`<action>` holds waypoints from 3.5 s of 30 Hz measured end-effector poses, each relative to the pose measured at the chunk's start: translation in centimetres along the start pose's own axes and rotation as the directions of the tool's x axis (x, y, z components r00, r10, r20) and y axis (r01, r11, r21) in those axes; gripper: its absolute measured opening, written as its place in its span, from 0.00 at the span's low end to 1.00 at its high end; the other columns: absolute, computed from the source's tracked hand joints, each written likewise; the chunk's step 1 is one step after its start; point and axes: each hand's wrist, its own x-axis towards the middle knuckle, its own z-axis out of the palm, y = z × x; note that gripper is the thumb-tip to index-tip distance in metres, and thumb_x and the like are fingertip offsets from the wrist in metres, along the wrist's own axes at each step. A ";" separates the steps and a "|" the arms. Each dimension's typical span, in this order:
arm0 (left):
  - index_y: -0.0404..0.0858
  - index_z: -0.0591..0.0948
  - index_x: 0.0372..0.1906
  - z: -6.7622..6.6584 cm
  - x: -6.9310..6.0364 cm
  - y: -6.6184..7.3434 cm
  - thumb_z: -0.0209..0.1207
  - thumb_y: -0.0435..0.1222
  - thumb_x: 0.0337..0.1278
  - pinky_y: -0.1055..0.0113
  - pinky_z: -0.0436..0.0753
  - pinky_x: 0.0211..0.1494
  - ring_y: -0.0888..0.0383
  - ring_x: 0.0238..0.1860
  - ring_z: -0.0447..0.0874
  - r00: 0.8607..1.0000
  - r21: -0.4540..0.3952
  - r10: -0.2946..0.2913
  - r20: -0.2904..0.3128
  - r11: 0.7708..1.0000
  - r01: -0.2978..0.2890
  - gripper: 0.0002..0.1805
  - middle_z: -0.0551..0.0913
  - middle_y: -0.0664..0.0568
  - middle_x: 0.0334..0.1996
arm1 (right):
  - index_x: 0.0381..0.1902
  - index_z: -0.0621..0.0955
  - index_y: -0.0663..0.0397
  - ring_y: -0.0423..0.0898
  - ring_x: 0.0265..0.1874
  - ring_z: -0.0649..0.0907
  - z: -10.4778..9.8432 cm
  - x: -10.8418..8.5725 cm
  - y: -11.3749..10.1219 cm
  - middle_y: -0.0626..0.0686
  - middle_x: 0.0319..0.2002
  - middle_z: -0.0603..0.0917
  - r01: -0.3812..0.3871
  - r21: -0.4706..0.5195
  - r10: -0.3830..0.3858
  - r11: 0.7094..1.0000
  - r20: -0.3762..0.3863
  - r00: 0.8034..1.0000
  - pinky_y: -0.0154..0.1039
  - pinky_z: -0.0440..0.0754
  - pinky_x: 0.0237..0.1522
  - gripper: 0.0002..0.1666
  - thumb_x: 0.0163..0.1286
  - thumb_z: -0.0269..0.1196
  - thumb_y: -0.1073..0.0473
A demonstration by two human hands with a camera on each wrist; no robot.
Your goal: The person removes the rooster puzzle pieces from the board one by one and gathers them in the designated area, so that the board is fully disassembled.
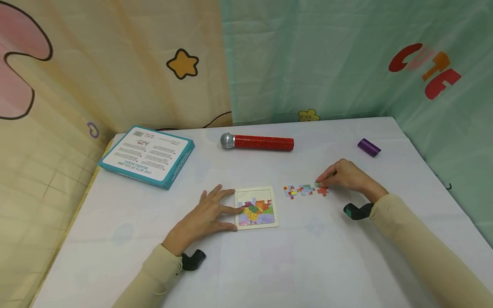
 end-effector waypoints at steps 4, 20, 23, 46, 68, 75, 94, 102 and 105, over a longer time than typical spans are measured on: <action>0.53 0.85 0.55 0.1 0.0 0.0 0.74 0.51 0.43 0.29 0.48 0.68 0.34 0.75 0.47 1.000 -0.010 -0.011 0.002 1.000 0.011 0.28 0.67 0.45 0.71 | 0.35 0.91 0.50 0.53 0.49 0.79 0.1 -0.1 -0.1 0.53 0.42 0.89 -0.008 -0.019 0.007 1.000 -0.026 1.000 0.43 0.71 0.47 0.06 0.59 0.72 0.59; 0.49 0.87 0.53 0.1 -0.1 0.1 0.76 0.48 0.41 0.25 0.50 0.65 0.31 0.73 0.50 0.999 -0.017 0.043 -0.032 0.999 -0.044 0.27 0.70 0.42 0.68 | 0.33 0.90 0.51 0.53 0.45 0.77 0.5 -0.6 -0.6 0.51 0.39 0.88 0.019 -0.058 -0.023 0.998 -0.078 0.997 0.44 0.70 0.44 0.04 0.59 0.72 0.59; 0.49 0.86 0.54 0.1 -0.1 0.1 0.76 0.48 0.41 0.26 0.49 0.65 0.32 0.74 0.50 0.999 -0.027 0.035 -0.036 0.999 -0.036 0.29 0.70 0.43 0.68 | 0.35 0.90 0.52 0.51 0.39 0.75 0.9 -0.5 -1.1 0.51 0.38 0.88 0.027 -0.085 -0.037 0.996 -0.119 0.992 0.41 0.69 0.38 0.05 0.61 0.71 0.58; 0.59 0.73 0.69 0.1 1.2 -0.4 0.66 0.66 0.44 0.21 0.50 0.60 0.26 0.73 0.44 0.992 0.152 -0.128 -0.004 0.980 0.127 0.43 0.59 0.50 0.76 | 0.46 0.88 0.53 0.43 0.38 0.80 13.1 0.6 -14.2 0.46 0.42 0.83 0.359 -0.181 -0.363 0.916 0.011 0.932 0.38 0.80 0.42 0.16 0.59 0.73 0.55; 0.56 0.76 0.67 0.0 1.6 0.6 0.68 0.63 0.45 0.18 0.47 0.58 0.25 0.73 0.40 0.976 0.084 -0.215 0.016 0.973 0.213 0.40 0.58 0.50 0.76 | 0.38 0.86 0.57 0.42 0.34 0.79 14.2 0.9 -15.6 0.48 0.36 0.82 0.242 -0.098 -0.243 0.965 0.002 0.970 0.37 0.80 0.41 0.13 0.53 0.76 0.64; 0.56 0.76 0.66 -0.1 1.7 0.7 0.68 0.63 0.45 0.18 0.47 0.58 0.25 0.73 0.41 0.976 0.085 -0.218 0.016 0.973 0.216 0.40 0.58 0.49 0.76 | 0.35 0.84 0.54 0.40 0.29 0.77 14.3 0.6 -15.4 0.46 0.30 0.81 0.279 -0.064 -0.282 0.958 -0.040 0.959 0.34 0.78 0.34 0.12 0.54 0.75 0.66; 0.57 0.76 0.66 -0.1 1.7 0.7 0.68 0.63 0.44 0.18 0.46 0.58 0.25 0.73 0.41 0.976 0.076 -0.218 0.014 0.973 0.217 0.40 0.58 0.50 0.76 | 0.30 0.85 0.49 0.38 0.23 0.79 14.2 0.2 -13.8 0.41 0.23 0.82 0.332 0.185 -0.320 0.925 -0.089 0.943 0.33 0.77 0.29 0.04 0.60 0.71 0.63; 0.57 0.76 0.67 0.1 1.7 0.7 0.68 0.63 0.45 0.18 0.45 0.59 0.25 0.73 0.39 0.974 0.068 -0.223 0.025 0.973 0.221 0.40 0.58 0.50 0.76 | 0.32 0.87 0.50 0.41 0.26 0.82 13.3 0.4 -12.9 0.44 0.26 0.85 0.223 0.263 -0.208 0.939 -0.081 0.975 0.35 0.80 0.31 0.03 0.61 0.71 0.59; 0.56 0.75 0.67 0.0 1.7 0.7 0.69 0.62 0.45 0.19 0.45 0.59 0.26 0.73 0.39 0.973 0.065 -0.228 0.025 0.972 0.226 0.40 0.57 0.50 0.76 | 0.33 0.87 0.49 0.42 0.28 0.83 12.6 0.0 -12.0 0.44 0.27 0.86 0.179 0.281 -0.168 0.943 -0.064 0.984 0.36 0.80 0.32 0.04 0.61 0.72 0.57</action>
